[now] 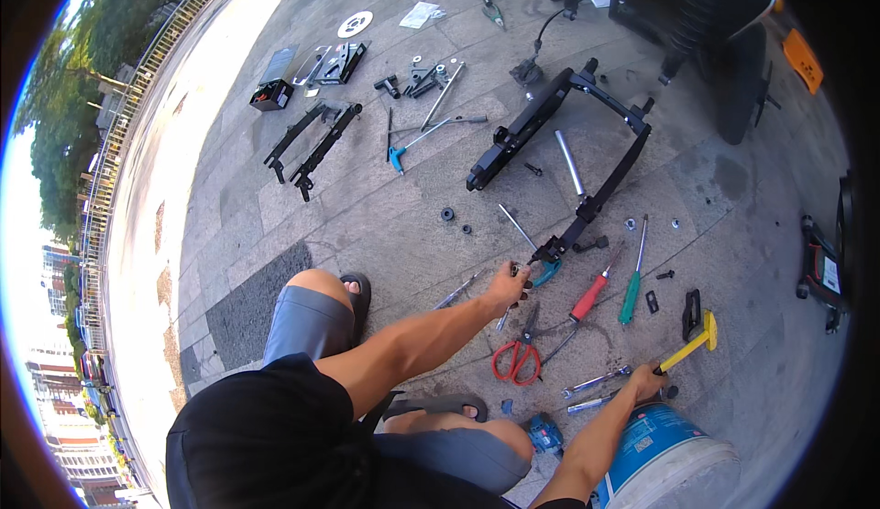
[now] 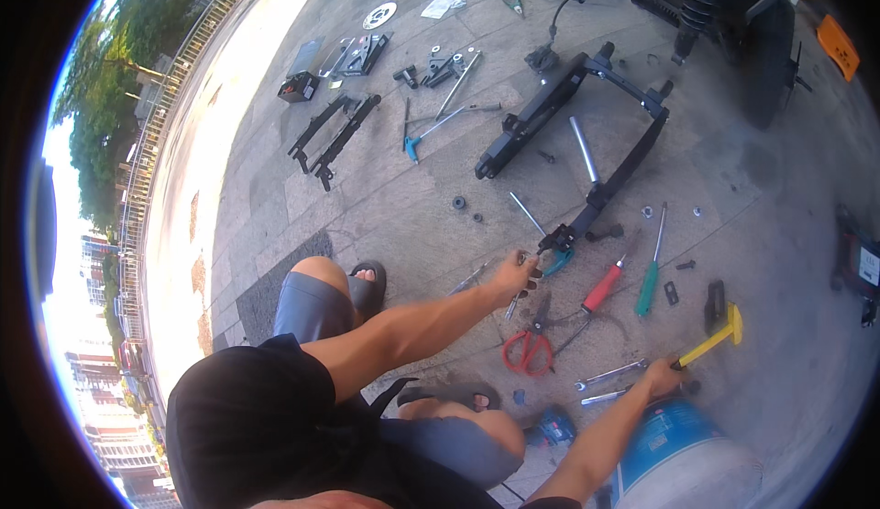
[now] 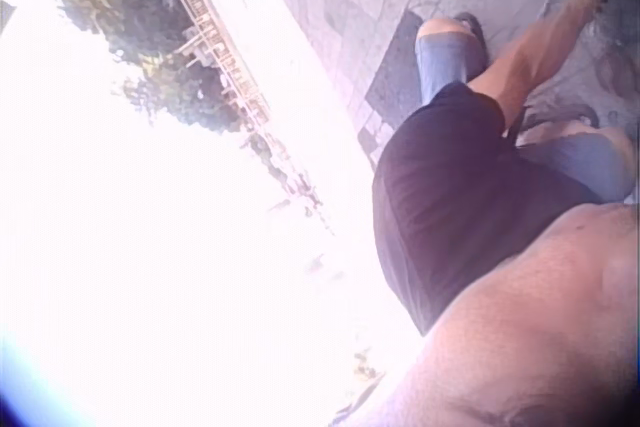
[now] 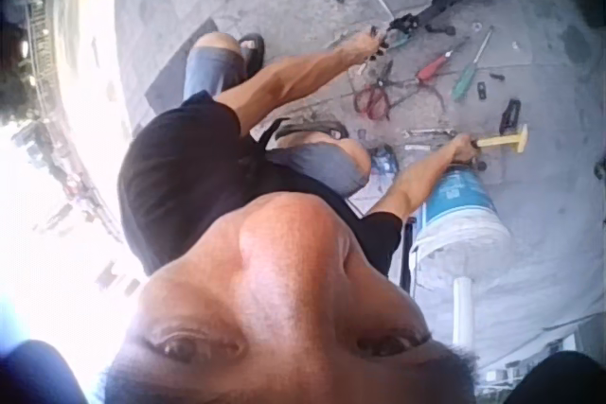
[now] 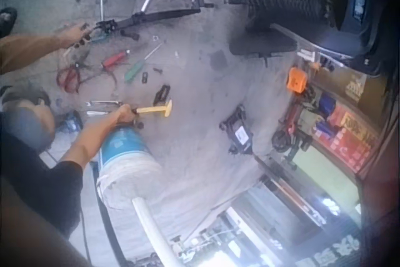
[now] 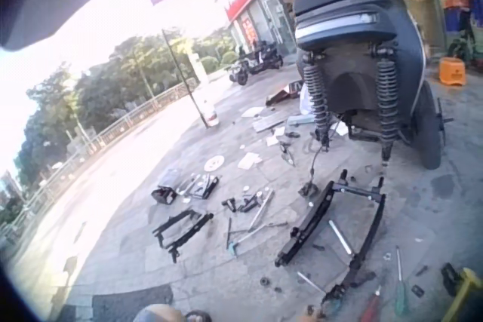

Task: The person retrieves a wrench from a tool cart, then sits on the floor to assemble a scooter frame. They use a hammer to seat a bearing, insert a metal rod into the frame, and attach the frame to the scooter's suspension system.

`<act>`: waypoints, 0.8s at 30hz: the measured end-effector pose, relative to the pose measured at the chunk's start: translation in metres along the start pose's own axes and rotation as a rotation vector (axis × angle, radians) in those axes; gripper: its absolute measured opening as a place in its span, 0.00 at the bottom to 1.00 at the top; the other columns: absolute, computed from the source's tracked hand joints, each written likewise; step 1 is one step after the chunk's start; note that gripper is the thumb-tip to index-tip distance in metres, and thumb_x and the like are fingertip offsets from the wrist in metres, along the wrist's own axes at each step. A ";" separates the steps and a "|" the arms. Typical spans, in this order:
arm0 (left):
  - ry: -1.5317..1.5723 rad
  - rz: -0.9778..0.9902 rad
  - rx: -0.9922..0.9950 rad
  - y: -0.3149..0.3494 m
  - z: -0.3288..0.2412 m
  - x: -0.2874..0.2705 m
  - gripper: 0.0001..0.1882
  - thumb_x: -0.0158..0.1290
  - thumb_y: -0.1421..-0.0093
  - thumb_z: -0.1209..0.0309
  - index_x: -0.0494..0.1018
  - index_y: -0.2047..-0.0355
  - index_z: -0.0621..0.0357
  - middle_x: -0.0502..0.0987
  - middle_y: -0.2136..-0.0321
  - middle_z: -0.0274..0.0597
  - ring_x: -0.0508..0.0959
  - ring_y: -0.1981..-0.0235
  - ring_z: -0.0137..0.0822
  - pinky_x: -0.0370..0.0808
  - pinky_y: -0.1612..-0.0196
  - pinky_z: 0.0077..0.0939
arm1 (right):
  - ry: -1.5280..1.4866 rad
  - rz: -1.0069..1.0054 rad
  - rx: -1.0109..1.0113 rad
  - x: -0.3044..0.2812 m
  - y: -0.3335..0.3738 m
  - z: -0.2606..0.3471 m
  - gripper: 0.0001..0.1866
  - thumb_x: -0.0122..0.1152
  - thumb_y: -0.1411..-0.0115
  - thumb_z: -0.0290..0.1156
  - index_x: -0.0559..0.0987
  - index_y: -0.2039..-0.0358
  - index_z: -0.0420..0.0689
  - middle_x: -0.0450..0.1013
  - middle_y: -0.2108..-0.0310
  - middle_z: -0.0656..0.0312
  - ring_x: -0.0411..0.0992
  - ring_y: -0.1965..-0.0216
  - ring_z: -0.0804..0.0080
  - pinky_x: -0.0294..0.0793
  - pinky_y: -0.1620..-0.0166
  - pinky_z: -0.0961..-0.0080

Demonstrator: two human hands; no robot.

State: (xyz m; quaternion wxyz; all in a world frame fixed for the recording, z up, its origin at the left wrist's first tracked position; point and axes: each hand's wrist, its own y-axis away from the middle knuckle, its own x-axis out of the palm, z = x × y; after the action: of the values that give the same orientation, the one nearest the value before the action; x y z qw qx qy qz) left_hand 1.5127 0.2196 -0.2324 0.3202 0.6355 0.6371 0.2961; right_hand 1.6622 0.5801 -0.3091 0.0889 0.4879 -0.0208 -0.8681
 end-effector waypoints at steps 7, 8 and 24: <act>-0.684 -0.254 0.462 -0.017 0.009 0.004 0.25 0.55 0.44 0.52 0.75 0.59 0.63 0.78 0.60 0.53 0.79 0.62 0.52 0.74 0.58 0.43 | 0.047 0.083 0.127 -0.014 0.002 0.022 0.25 0.59 0.43 0.40 0.70 0.54 0.32 0.75 0.59 0.40 0.74 0.56 0.44 0.73 0.51 0.56; -0.716 -0.234 0.484 -0.019 0.008 0.002 0.24 0.55 0.45 0.54 0.75 0.60 0.64 0.78 0.62 0.54 0.79 0.61 0.53 0.74 0.58 0.43 | 0.035 0.110 0.130 -0.016 0.003 0.024 0.25 0.60 0.44 0.40 0.70 0.54 0.32 0.74 0.59 0.40 0.74 0.56 0.44 0.73 0.52 0.56; -0.790 0.614 0.065 -0.019 -0.080 -0.045 0.17 0.57 0.46 0.62 0.78 0.60 0.59 0.81 0.70 0.47 0.81 0.72 0.38 0.77 0.64 0.30 | -0.033 1.102 -0.689 0.007 0.266 0.161 0.18 0.60 0.43 0.33 0.73 0.54 0.38 0.76 0.61 0.44 0.77 0.64 0.52 0.75 0.59 0.64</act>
State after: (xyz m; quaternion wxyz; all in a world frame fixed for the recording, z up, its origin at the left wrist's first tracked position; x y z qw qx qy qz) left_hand 1.4371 0.1767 -0.1965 0.4152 0.8669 0.2596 0.0935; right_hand 1.5578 0.3094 -0.1980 0.6724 0.3358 0.0103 -0.6596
